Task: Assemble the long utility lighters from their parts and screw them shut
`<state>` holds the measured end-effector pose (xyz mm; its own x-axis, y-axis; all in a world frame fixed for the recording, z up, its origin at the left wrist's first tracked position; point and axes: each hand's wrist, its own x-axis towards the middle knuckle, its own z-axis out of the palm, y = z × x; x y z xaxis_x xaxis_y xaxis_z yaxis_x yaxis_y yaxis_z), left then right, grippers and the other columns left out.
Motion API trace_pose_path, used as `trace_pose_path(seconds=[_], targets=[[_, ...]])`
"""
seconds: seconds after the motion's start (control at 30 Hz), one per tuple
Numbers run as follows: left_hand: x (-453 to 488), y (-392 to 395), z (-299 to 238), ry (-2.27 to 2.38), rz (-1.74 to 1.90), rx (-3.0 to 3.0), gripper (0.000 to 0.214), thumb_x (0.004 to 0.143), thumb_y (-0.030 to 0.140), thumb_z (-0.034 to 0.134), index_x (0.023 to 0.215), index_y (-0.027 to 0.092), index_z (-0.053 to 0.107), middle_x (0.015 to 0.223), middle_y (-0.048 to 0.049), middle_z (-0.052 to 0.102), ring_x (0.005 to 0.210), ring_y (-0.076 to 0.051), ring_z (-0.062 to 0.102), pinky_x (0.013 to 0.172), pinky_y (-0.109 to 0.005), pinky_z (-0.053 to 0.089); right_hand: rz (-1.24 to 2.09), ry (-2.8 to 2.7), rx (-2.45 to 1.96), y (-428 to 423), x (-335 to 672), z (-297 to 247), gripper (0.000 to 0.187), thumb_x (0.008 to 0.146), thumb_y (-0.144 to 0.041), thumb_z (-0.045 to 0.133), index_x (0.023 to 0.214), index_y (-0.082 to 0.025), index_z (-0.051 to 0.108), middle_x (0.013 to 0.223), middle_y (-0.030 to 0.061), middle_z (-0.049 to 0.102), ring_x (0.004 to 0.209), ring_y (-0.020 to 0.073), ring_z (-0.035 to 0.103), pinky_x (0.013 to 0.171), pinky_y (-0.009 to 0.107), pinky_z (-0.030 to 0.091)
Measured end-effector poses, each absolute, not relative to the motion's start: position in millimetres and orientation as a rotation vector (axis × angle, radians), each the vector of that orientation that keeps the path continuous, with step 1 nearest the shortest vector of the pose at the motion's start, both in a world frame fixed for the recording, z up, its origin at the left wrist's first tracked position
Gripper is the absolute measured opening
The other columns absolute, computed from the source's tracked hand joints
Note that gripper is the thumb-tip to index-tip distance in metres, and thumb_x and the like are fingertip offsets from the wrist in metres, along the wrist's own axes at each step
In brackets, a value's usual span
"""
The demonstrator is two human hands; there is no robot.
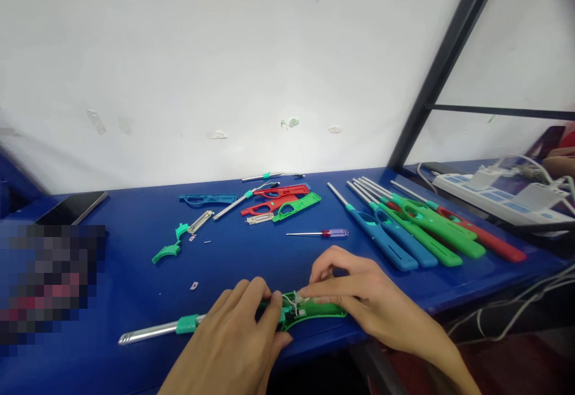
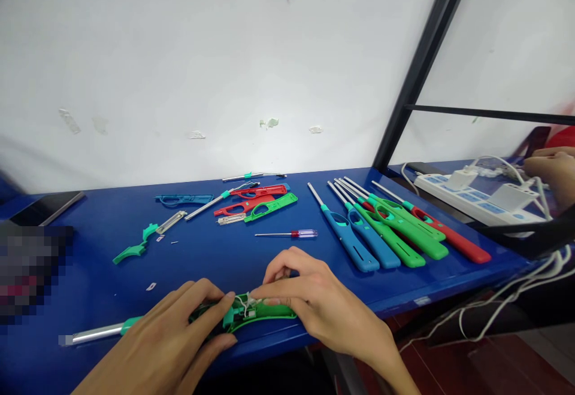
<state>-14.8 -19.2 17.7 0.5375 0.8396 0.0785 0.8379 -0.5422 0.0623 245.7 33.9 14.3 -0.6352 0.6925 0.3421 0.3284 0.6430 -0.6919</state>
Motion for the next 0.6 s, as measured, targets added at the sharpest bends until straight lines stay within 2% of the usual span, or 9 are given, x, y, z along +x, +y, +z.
trace_pose_path(seconds=[0.3, 0.6], targets=[[-10.1, -15.9, 26.1, 1.495, -0.011, 2.744, 0.038, 0.105, 0.019, 0.053, 0.14, 0.021, 0.067, 0.125, -0.0133, 0.071, 0.106, -0.034, 0.071, 0.09, -0.057, 0.064, 0.757, -2.252, -0.864, 34.1, 243.5, 14.7, 0.034, 0.107, -0.013, 0.063, 0.128, -0.034, 0.08, 0.114, 0.0014, 0.069, 0.107, 0.0142, 0.067, 0.095, 0.021, 0.05], [-13.0, -19.4, 22.9, 1.497, 0.043, 2.775, 0.038, 0.106, 0.021, 0.051, 0.141, 0.024, 0.066, 0.126, -0.0116, 0.07, 0.107, -0.033, 0.071, 0.091, -0.056, 0.064, 0.73, -2.26, -0.892, 32.9, 243.0, 13.9, 0.029, 0.109, -0.016, 0.06, 0.125, -0.029, 0.08, 0.117, 0.0013, 0.071, 0.111, 0.0145, 0.067, 0.1, 0.021, 0.048]])
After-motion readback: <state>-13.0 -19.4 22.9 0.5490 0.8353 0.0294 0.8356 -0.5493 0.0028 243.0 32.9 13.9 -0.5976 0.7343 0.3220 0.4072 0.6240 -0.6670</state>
